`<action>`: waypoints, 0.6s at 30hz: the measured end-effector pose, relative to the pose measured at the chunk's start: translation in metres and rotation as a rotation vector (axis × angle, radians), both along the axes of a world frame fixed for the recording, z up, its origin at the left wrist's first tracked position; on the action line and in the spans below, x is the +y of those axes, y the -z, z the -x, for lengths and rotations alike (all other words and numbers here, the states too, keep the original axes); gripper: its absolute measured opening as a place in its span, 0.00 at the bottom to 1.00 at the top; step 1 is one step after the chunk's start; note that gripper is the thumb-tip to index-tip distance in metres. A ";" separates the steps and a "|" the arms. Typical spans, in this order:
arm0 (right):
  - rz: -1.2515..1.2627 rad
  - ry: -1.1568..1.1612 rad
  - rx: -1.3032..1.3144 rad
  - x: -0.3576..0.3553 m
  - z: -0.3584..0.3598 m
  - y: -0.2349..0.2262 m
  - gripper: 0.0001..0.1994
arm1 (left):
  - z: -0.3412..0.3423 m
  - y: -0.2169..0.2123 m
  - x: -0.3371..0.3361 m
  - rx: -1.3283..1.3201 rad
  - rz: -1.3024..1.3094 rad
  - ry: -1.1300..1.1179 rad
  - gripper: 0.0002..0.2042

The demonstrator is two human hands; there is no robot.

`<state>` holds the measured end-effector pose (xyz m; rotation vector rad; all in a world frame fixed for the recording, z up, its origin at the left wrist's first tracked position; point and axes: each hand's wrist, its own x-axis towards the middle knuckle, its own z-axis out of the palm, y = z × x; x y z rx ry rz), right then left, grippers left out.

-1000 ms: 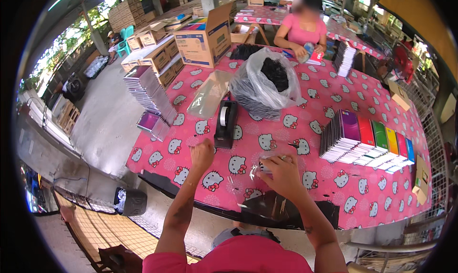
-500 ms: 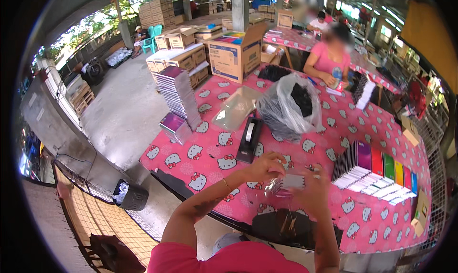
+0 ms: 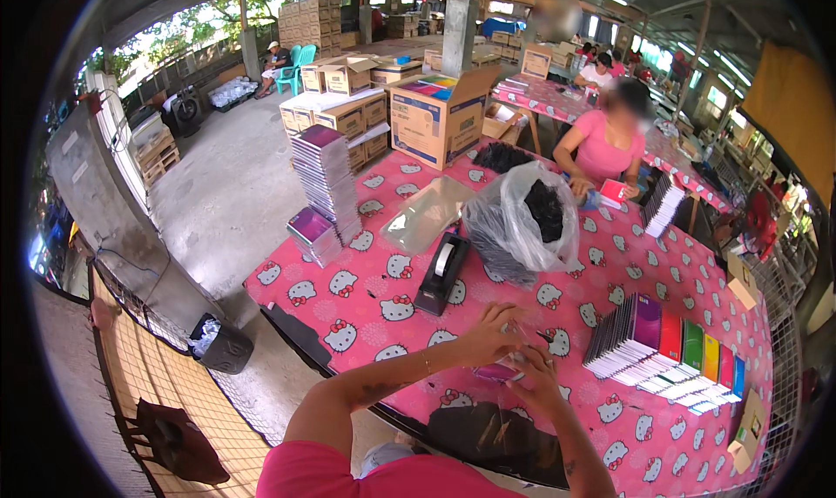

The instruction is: The person organizes stacks of colorful books on a table and then individually wraps each book in plastic film, using a tape dispenser to secure the packaging.

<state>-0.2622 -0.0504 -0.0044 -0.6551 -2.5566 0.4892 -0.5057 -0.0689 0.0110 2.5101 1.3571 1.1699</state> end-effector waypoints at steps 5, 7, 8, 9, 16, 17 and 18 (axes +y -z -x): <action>0.145 -0.048 0.006 -0.004 0.017 -0.005 0.24 | -0.007 0.051 0.009 -0.352 0.288 -0.338 0.36; 0.307 -0.030 0.199 0.003 0.018 -0.004 0.24 | 0.006 0.055 0.004 -0.681 0.530 -0.089 0.38; 0.433 -0.012 0.392 0.017 0.018 0.010 0.24 | 0.014 0.052 0.005 -0.836 0.638 0.044 0.39; 0.563 0.016 0.478 0.027 0.022 0.018 0.25 | 0.019 0.044 0.005 -0.892 0.780 0.041 0.37; 0.984 0.058 0.238 0.076 0.038 0.043 0.30 | 0.017 0.027 0.000 -0.750 0.930 0.168 0.26; 0.969 0.051 0.301 0.066 0.042 0.037 0.32 | 0.018 0.027 -0.005 -0.799 0.901 0.153 0.25; 0.953 0.045 0.363 0.059 0.046 0.030 0.33 | 0.020 0.026 -0.009 -0.774 0.912 0.111 0.25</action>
